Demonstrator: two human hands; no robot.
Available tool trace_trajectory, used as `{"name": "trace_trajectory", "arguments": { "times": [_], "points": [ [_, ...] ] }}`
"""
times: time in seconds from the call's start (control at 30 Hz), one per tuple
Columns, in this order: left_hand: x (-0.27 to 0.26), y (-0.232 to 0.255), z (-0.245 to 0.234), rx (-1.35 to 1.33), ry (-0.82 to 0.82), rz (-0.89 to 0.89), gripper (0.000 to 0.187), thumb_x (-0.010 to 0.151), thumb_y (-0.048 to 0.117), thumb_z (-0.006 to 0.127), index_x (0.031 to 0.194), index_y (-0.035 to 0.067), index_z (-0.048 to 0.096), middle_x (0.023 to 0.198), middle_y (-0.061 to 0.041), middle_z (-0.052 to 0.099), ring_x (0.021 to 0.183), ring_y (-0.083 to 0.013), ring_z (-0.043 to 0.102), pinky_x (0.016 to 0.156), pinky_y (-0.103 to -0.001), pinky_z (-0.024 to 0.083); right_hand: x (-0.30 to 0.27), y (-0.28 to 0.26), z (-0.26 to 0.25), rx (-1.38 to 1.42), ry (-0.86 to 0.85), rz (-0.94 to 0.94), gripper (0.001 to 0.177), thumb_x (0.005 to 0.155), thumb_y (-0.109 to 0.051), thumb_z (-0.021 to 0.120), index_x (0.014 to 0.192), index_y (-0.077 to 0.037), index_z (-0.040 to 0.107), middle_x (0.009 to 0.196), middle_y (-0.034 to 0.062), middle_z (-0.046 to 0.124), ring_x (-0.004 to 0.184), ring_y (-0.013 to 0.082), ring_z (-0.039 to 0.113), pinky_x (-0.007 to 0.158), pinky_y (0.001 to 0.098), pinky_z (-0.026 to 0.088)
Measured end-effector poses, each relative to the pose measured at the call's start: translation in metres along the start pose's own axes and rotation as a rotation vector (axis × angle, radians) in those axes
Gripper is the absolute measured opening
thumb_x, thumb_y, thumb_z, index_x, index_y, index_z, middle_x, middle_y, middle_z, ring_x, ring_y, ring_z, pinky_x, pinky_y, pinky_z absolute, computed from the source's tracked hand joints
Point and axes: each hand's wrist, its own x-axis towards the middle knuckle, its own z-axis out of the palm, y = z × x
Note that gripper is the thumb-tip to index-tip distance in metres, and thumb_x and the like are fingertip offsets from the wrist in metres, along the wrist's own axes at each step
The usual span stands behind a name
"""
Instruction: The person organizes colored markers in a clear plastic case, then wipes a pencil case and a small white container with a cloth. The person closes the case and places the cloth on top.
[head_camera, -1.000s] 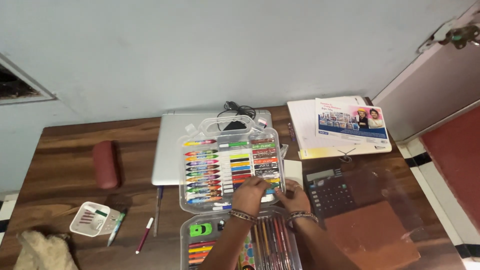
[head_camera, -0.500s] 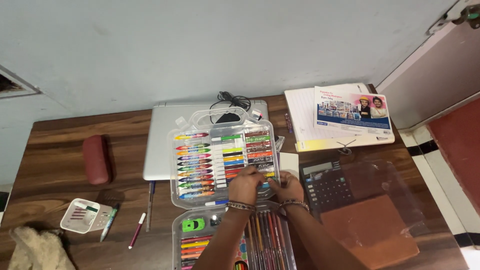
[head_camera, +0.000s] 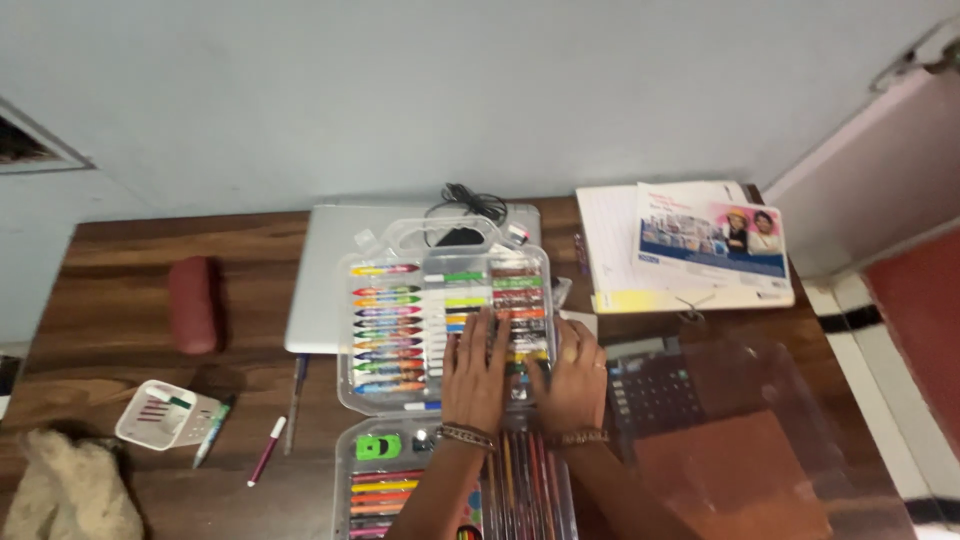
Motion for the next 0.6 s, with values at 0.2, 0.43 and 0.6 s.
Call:
{"name": "trace_trajectory", "arguments": {
  "times": [0.2,0.43,0.6],
  "points": [
    [-0.006,-0.008,-0.015,0.112,-0.108,-0.02,0.087,0.084,0.031,0.077,0.159,0.023,0.031,0.168,-0.008,0.023,0.155,-0.0318,0.019,0.123,-0.055,0.019,0.008,-0.011,-0.004,-0.258,-0.285,-0.317,0.076,0.094,-0.049,0.054,0.156,-0.015,0.026,0.166,0.0087,0.018,0.154,0.0319,0.006,0.122,0.0575,0.004],
    [-0.014,-0.035,-0.065,0.175,-0.312,-0.469,0.092,0.083,0.043,0.078,0.159,0.042,0.026,0.173,-0.006,0.008,0.154,-0.0327,0.008,0.123,-0.06,0.008,0.019,-0.032,-0.008,-0.396,-0.589,-0.37,0.086,0.098,-0.057,0.047,0.164,-0.021,0.005,0.173,0.007,-0.004,0.155,0.0269,-0.007,0.122,0.0577,-0.005],
    [-0.036,-0.057,-0.073,0.177,-0.345,-0.516,0.086,0.088,0.046,0.074,0.159,0.047,0.025,0.168,-0.005,0.01,0.154,-0.0332,0.012,0.121,-0.059,0.014,0.024,-0.04,-0.012,-0.503,-0.702,-0.301,0.09,0.097,-0.065,0.047,0.163,-0.023,0.002,0.172,0.0068,-0.007,0.159,0.0238,-0.009,0.126,0.0568,-0.003]
  ]
}}
